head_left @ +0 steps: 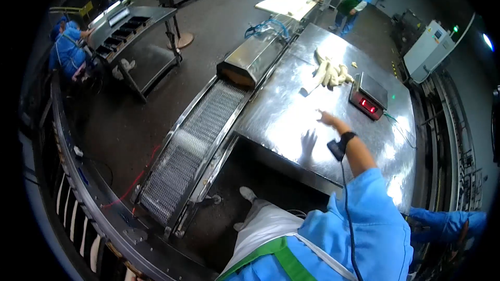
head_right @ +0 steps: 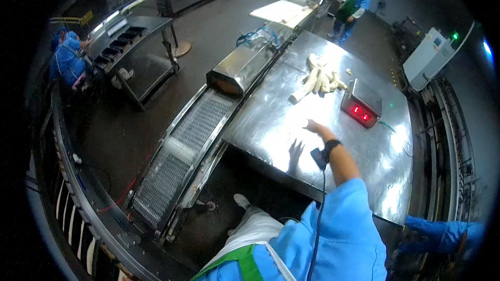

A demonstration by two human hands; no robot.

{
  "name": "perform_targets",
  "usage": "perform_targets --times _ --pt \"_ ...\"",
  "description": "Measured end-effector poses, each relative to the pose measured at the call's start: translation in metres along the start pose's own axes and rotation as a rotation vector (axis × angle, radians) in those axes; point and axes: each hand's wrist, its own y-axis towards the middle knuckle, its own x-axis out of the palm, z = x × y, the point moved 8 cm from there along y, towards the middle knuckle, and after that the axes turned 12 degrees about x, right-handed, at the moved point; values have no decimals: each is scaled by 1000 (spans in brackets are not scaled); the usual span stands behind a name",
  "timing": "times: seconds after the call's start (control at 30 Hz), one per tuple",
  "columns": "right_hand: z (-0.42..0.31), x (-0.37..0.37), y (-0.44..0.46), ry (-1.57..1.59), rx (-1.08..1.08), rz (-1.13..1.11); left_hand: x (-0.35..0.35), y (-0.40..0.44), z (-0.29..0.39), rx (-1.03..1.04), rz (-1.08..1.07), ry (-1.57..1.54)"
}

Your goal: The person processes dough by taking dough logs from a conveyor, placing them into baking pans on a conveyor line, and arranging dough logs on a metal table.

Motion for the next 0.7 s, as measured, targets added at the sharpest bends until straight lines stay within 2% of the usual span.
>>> perform_targets --times 0.03,0.1,0.13,0.2,0.27,0.3,0.4,0.47,0.5,0.6,0.67,0.7 --pt "3 23 -9 -13 11 -90 2 12 25 261 153 -179" --pt "8 53 -22 -17 24 -201 -8 37 85 382 195 -371" --pt "12 59 -24 -18 38 -217 3 42 104 383 199 -377" --pt "20 62 -16 -22 42 -206 44 63 144 332 62 -236" --pt "29 50 1 31 121 -74 22 74 216 364 -61 -402" --pt "33 44 10 49 148 -28 38 77 238 465 -2 -412" --pt "38 12 54 231 207 166 25 78 330 597 -96 -489" --pt "28 -26 59 139 409 421 12 78 384 657 -124 -532" --pt "20 -40 64 227 412 395 9 76 409 724 -163 -572" --pt "13 -76 100 202 513 511 25 78 457 758 -223 -643" --pt "3 -105 110 175 555 611 39 81 473 692 -268 -689" --pt "7 -113 118 196 575 620 74 83 469 514 -400 -1046"
